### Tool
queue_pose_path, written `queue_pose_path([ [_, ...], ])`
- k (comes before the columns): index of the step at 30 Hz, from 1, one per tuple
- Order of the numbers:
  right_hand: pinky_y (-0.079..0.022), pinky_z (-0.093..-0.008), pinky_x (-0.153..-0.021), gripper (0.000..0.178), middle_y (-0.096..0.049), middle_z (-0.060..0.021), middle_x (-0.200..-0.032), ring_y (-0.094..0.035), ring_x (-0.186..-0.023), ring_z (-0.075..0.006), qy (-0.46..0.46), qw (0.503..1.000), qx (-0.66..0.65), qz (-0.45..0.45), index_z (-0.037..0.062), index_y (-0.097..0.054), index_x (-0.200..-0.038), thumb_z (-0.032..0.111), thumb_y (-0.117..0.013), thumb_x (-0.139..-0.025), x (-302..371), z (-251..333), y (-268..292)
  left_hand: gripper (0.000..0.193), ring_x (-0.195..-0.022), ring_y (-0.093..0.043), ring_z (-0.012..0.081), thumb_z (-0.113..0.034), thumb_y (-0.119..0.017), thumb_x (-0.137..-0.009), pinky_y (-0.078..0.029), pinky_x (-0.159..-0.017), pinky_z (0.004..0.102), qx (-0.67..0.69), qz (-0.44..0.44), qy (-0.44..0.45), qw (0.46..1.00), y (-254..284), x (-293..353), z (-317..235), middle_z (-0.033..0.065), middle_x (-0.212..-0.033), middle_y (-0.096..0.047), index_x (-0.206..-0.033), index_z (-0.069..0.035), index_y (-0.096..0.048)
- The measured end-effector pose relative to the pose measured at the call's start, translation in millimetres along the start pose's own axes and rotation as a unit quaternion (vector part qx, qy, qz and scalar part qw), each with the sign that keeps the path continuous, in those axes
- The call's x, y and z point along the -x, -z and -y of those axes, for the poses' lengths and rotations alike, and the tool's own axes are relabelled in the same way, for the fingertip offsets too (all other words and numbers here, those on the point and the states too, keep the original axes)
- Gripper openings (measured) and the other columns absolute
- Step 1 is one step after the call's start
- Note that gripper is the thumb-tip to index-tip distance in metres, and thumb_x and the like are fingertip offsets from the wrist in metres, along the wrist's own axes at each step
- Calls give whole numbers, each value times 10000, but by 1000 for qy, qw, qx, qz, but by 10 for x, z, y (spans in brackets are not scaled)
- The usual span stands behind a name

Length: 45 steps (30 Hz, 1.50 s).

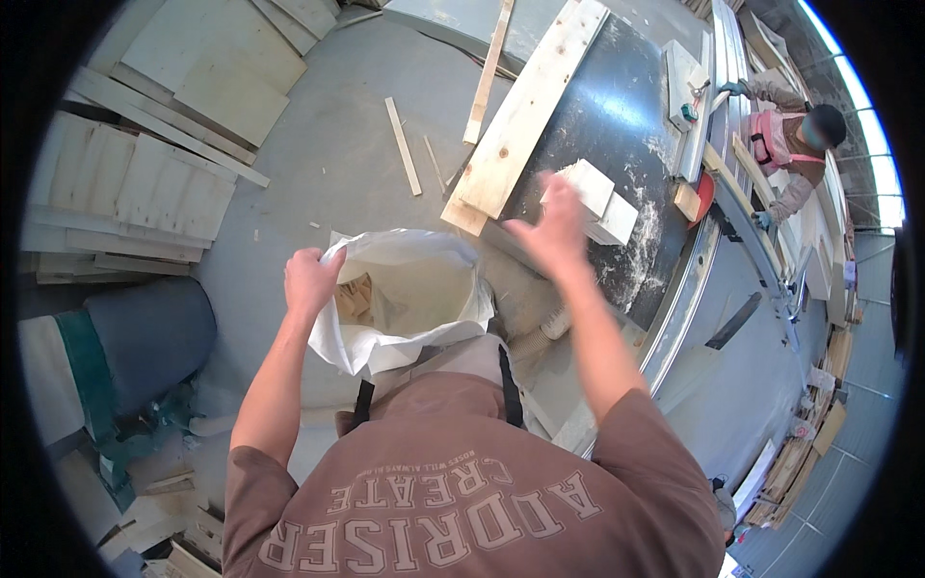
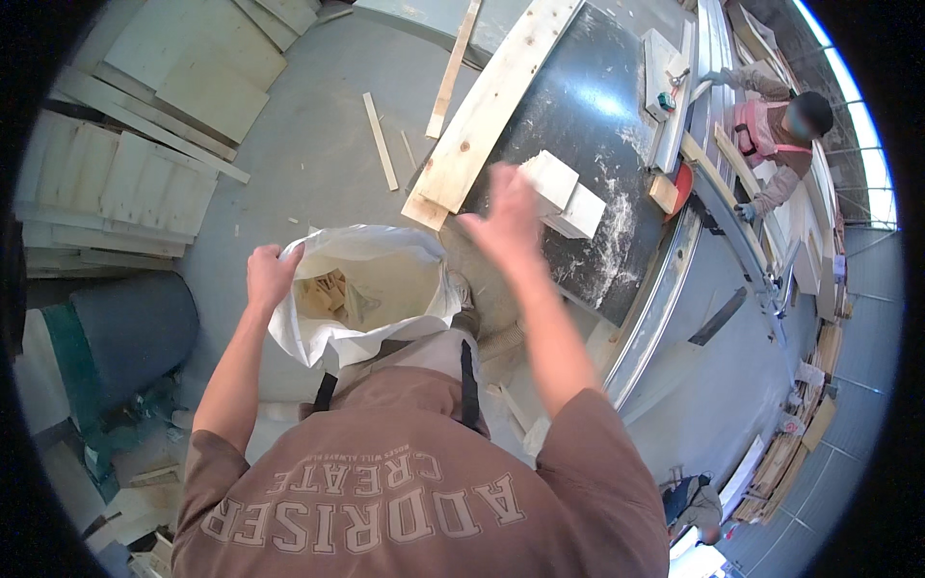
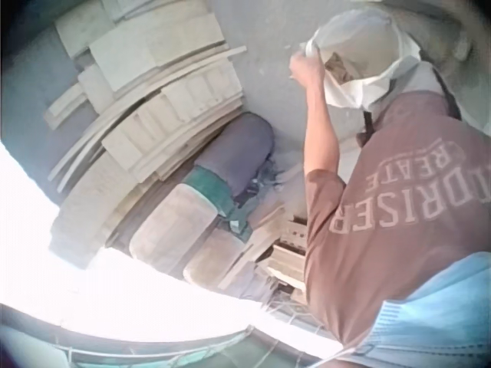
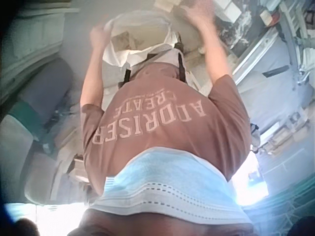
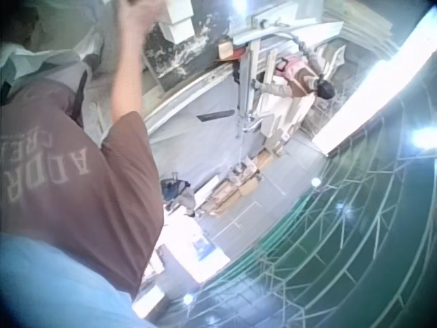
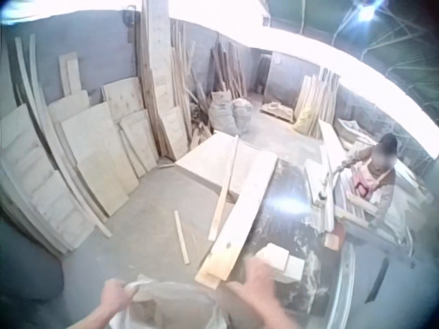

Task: The person uses a table saw to cut small wooden blocks. They repeatedly pick up blocks from a white sack, position them on the saw table, and push them through the blade. The cut pieces are placed into the sack, and the process continues with multiple blocks.

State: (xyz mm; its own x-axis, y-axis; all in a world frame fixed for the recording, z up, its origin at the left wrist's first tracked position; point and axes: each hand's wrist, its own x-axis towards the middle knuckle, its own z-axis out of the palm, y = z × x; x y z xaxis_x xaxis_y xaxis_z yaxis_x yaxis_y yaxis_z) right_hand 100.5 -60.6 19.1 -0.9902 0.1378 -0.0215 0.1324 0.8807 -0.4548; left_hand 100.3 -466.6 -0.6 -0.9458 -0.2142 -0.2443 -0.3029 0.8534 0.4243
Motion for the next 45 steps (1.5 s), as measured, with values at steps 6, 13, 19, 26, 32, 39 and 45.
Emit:
queue_pose_path([
  [6, -212, -564, -1300, 1360, -447, -228, -1578, -392, -1511, -422, -68, 977, 172, 108, 98, -252, -1686, 372, -1002, -586, -689, -1664, 57, 549, -649, -655, 404, -449, -809, -917, -526, -667, 513, 4, 28, -1, 1000, 73, -31, -153, 238, -744, -709, -748, 55, -673],
  [13, -267, -495, -1296, 1101, -563, -231, -1428, -493, -1425, -389, 2, 994, 104, 22, 28, -404, -1567, 301, -934, -641, -453, -1006, 388, 501, -716, -704, 425, -452, -805, -918, -559, -709, 507, -3, 27, 21, 999, 91, -58, -42, 237, -783, -734, -836, 40, -761],
  [19, -365, -415, -1272, 1277, -492, -280, -1553, -467, -1480, -399, 115, 896, -100, 418, -61, -359, -1624, 379, -964, -590, -6, 84, -493, 503, -703, -723, 381, -470, -808, -908, -573, -711, 501, 4, 37, 36, 999, 102, -81, -93, 206, -762, -745, -804, 19, -751],
  [26, -476, -510, -1182, 796, -513, -311, -1580, -531, -1438, -463, 122, 873, -18, 473, -57, -537, -1484, 243, -818, -803, 693, 1636, -2362, 517, -689, -697, 405, -465, -817, -915, -554, -689, 511, -35, 39, -3, 999, 98, -91, -194, 211, -734, -717, -773, 23, -718],
  [32, -484, -521, -1087, 541, -678, -193, -1340, -617, -1279, -369, 101, 987, -100, 75, 43, -682, -1322, 324, -782, -870, 327, 607, -1103, 538, -673, -668, 407, -448, -827, -919, -540, -682, 509, -6, 32, 31, 999, 56, -80, -28, 225, -738, -709, -749, 41, -679],
  [39, -313, -581, -1270, 1432, -456, -330, -1570, -442, -1495, -480, -18, 942, 306, 136, 13, -189, -1697, 423, -1031, -613, -745, -1193, -239, 509, -660, -663, 405, -420, -832, -917, -539, -682, 506, -5, 42, 12, 999, 27, -91, -25, 228, -723, -704, -760, 44, -693],
  [45, -485, -504, -1137, 1147, -592, -276, -1318, -602, -1287, -462, -21, 958, 261, 118, 6, -319, -1616, 224, -939, -676, -862, -1321, -390, 510, -670, -681, 398, -426, -837, -910, -546, -688, 502, 0, 42, 20, 999, 1, -122, 1, 225, -725, -709, -764, 45, -705],
])
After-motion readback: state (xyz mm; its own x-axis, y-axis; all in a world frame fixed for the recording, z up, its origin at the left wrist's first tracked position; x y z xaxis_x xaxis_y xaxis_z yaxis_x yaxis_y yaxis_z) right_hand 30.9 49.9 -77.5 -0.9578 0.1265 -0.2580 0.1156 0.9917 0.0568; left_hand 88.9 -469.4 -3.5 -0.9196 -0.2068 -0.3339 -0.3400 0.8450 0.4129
